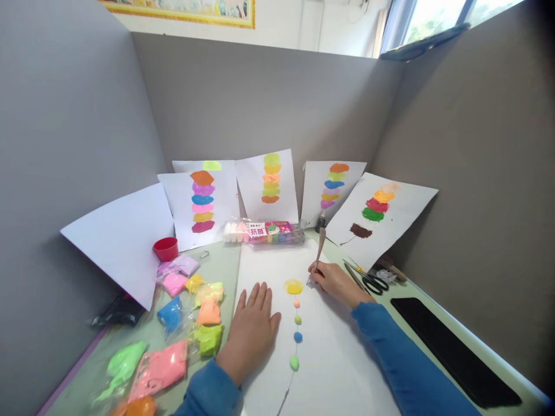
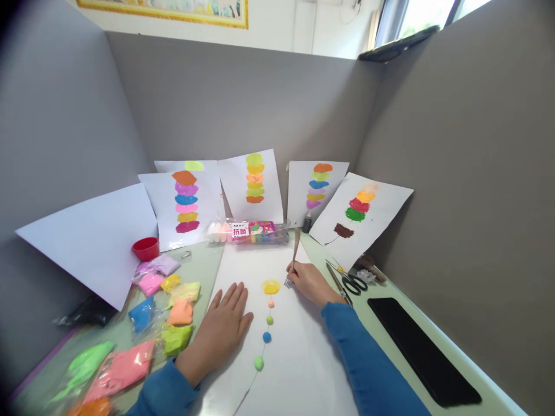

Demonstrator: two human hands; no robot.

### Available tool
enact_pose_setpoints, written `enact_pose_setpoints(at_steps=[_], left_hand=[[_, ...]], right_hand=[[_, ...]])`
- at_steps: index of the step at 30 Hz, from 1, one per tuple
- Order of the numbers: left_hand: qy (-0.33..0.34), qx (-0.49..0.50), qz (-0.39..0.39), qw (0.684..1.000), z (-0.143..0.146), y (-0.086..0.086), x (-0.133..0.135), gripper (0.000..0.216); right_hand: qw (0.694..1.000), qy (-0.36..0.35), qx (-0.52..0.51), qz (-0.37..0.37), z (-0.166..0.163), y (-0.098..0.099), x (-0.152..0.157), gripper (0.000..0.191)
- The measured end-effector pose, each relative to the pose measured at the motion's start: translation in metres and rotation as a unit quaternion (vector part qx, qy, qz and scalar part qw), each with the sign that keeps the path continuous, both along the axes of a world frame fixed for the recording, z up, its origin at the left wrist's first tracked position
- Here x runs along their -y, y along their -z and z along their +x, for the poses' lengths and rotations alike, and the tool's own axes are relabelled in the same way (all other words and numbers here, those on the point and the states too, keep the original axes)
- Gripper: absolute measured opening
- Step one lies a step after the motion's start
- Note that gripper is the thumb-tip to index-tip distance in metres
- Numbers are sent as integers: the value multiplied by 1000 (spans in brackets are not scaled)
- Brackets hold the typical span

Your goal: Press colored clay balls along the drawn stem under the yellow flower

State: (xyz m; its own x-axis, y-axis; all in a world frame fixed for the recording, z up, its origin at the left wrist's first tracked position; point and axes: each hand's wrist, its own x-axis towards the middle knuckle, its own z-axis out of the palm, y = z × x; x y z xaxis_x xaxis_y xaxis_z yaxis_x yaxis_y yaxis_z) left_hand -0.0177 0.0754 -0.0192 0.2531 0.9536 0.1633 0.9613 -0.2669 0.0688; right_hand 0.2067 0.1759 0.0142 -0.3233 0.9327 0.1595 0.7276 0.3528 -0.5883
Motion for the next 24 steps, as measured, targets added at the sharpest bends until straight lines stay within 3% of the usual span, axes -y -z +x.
enact_pose_setpoints(at_steps=[6, 11, 24], left_hand=[[-1, -2, 9, 1000, 0, 1, 0, 54], [-1, 1, 6, 1000, 1, 1, 0, 54], [-3, -1, 12, 1000, 1, 2, -1, 54]], right_hand=[[998, 12, -54, 4, -8, 3, -3, 23], [991, -21, -133, -29, -22, 5, 1, 19], [995, -49, -82, 6, -29, 19, -5, 18]])
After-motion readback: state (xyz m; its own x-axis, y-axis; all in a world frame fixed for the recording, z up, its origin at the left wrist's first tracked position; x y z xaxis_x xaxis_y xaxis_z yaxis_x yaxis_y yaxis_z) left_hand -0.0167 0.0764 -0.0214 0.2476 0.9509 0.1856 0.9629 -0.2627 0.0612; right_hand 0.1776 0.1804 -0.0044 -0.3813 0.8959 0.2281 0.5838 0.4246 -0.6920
